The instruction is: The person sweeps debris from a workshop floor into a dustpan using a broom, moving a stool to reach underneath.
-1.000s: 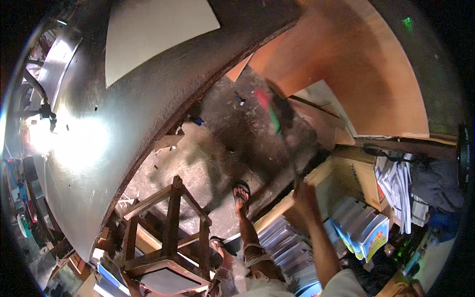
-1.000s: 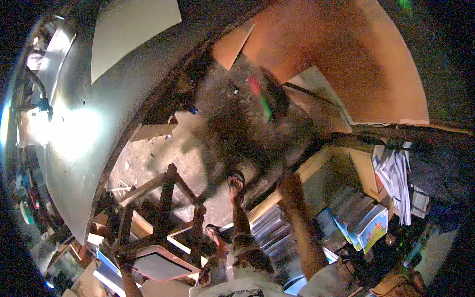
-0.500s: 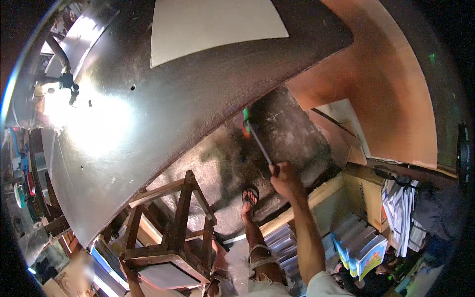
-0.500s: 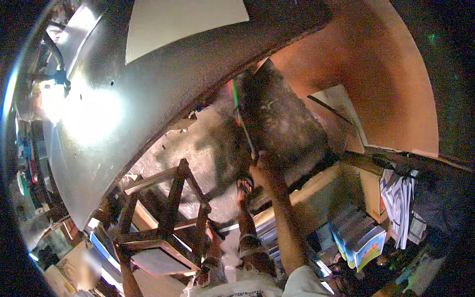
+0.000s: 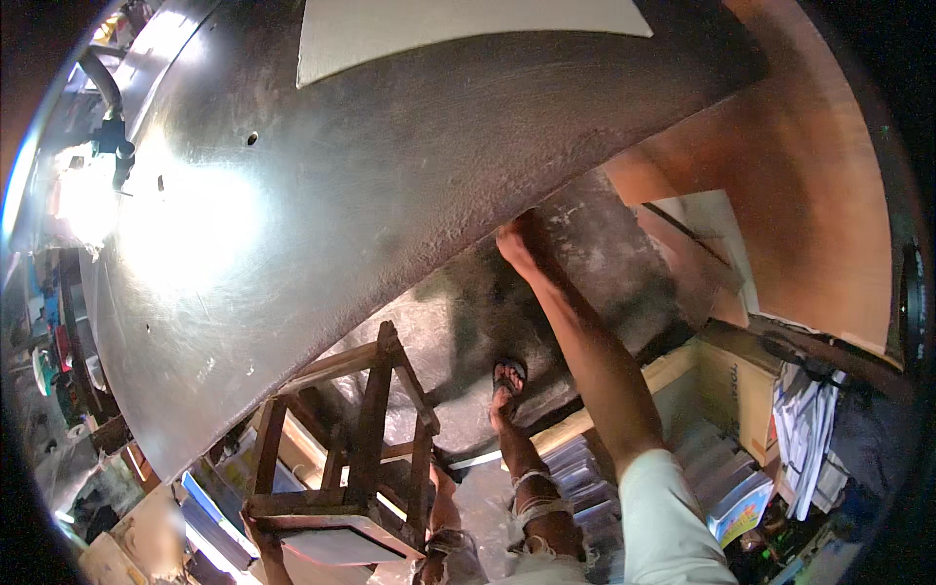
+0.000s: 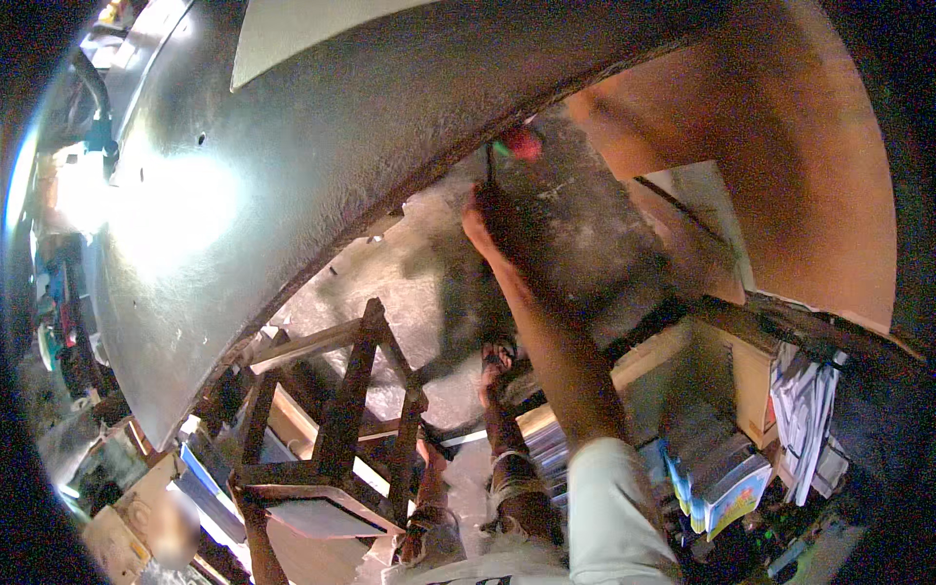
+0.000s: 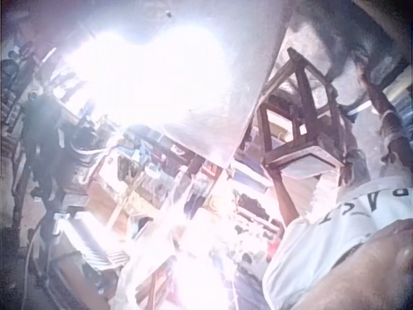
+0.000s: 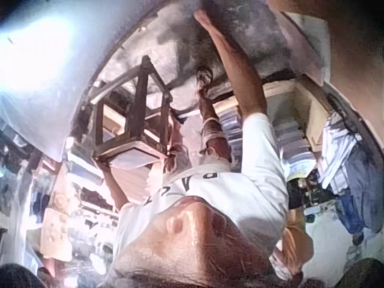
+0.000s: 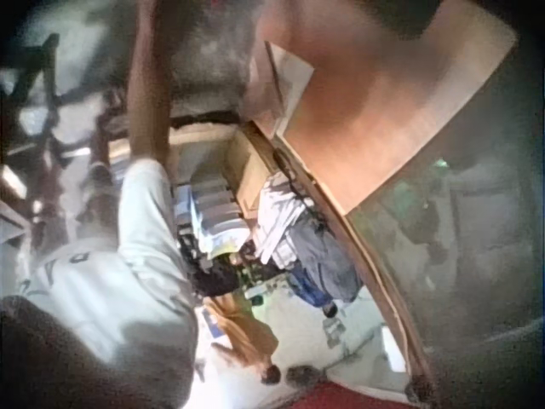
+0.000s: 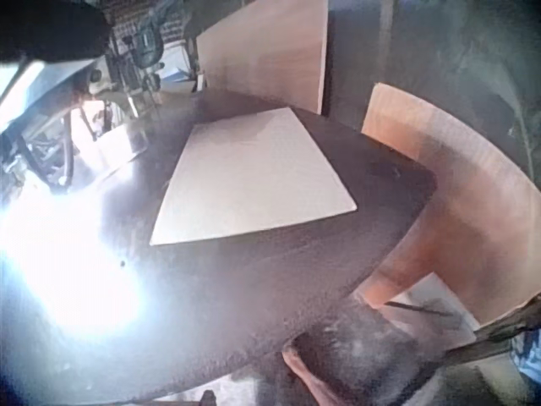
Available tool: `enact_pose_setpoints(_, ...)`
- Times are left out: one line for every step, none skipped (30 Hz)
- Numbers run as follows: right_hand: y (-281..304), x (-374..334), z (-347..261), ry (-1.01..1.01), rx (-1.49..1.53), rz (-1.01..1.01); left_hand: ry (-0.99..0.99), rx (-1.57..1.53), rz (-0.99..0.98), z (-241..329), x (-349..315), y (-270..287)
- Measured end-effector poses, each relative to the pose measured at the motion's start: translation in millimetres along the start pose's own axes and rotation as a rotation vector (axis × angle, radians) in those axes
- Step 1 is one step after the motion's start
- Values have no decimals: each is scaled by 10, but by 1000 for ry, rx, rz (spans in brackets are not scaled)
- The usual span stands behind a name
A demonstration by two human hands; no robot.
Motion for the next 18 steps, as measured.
enact_pose_setpoints(-193,175,40,-12,-12,27,-29,2,-90,-34,-19,-116)
enact_pose_setpoints(-329,364,108,-26,-35,52,-53,-3,-185,-106,0,-244)
enact_pose_setpoints(-429,505,132,-37,-54,64,-85,7,-273,-94,5,-313)
enact_pose_setpoints(-465,565,108,-37,-61,72,-33,-6,-133,-143,111,-245)
enact_pose_setpoints(-502,517,123,-27,-101,75,-104,92,-63,-98,39,-191)
enact_pose_setpoints(-539,375,-19,4,-119,84,-28,28,-55,13,50,-5)
enact_pose_setpoints(-577,157,-255,59,-175,104,49,-39,-50,119,48,174)
enact_pose_setpoints(-696,-174,-345,130,-322,127,58,-42,-37,101,-32,153)
enact_pose_setpoints(-849,-519,-349,195,-496,157,42,-17,-14,64,-87,-134)
enact_pose_setpoints(-1043,-887,-458,259,-901,223,10,9,6,104,-165,-336)
enact_pose_setpoints(-1290,-1191,-634,276,-1664,349,5,-2,-5,124,-187,-415)
enact_pose_setpoints(-1547,-1560,-941,331,-1985,423,12,46,27,133,-202,-406)
enact_pose_setpoints(-1740,-1851,-1225,455,-1863,450,24,96,54,106,-200,-388)
enact_pose_setpoints(-1875,-2099,-1599,566,-1726,475,51,-25,49,61,-133,-273)
enact_pose_setpoints(-1897,-2184,-1960,615,-1650,484,51,-15,42,16,-115,-160)
enact_pose_setpoints(-1908,-2274,-2286,664,-1578,488,-43,-58,82,43,-93,-49)
enact_pose_setpoints(-1565,-2196,-2384,517,-1095,509,-110,-110,98,-100,-18,-63)
enact_pose_setpoints(-1200,-2130,-2377,358,-603,522,-126,-146,117,-261,64,22)
Point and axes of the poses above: each hand's wrist, its own x-axis towards the middle knuckle, its own y-axis out of the back of the hand, z = x × y, the point moved 10 cm from there along x, towards the middle knuckle, and after that the axes turned 13 degrees about -x, right-handed, at the moved point
